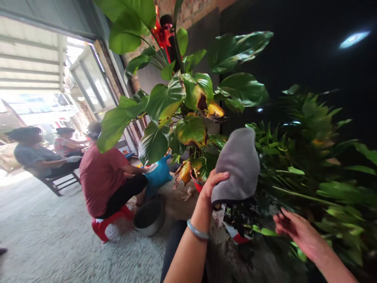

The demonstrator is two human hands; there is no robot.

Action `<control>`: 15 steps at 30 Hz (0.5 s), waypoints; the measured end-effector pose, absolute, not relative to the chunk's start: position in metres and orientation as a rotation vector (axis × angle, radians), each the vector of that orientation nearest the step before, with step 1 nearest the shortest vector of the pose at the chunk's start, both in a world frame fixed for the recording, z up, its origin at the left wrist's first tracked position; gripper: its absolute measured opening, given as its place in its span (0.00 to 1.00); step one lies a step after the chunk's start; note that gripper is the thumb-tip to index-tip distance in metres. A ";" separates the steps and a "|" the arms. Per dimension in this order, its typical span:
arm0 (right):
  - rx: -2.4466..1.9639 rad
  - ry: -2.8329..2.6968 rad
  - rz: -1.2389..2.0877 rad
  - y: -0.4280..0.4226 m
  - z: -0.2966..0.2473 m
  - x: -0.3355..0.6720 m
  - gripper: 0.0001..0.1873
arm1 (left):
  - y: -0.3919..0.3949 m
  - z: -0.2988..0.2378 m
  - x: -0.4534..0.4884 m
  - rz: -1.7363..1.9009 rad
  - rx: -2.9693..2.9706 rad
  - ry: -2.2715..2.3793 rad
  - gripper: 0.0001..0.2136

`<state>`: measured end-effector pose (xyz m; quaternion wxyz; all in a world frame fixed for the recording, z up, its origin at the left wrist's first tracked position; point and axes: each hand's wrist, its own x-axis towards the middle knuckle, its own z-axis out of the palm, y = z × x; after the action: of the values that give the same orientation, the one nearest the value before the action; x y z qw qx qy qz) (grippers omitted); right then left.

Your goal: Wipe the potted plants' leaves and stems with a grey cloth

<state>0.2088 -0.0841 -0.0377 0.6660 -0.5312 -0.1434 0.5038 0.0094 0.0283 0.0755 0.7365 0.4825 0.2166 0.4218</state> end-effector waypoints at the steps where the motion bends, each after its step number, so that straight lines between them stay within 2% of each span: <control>1: -1.187 -0.320 1.129 -0.083 -0.038 0.208 0.17 | 0.028 0.072 0.017 0.913 1.092 0.516 0.17; 5: -1.203 -0.264 1.126 -0.081 -0.040 0.209 0.14 | 0.012 0.031 0.025 0.568 1.350 0.808 0.14; 8: -1.252 -0.250 1.171 -0.085 -0.041 0.211 0.14 | 0.003 0.016 0.005 0.342 1.376 0.808 0.16; 11: -1.232 -0.328 1.157 -0.089 -0.042 0.214 0.16 | 0.011 0.037 -0.013 0.553 1.198 0.605 0.23; 15: -1.212 -0.333 1.075 -0.088 -0.040 0.215 0.15 | 0.030 0.069 0.002 0.935 1.076 0.451 0.24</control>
<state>0.2151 -0.0877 -0.0395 0.6770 -0.5394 -0.1480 0.4784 0.0021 0.0299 0.0685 0.7335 0.4891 0.2052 0.4251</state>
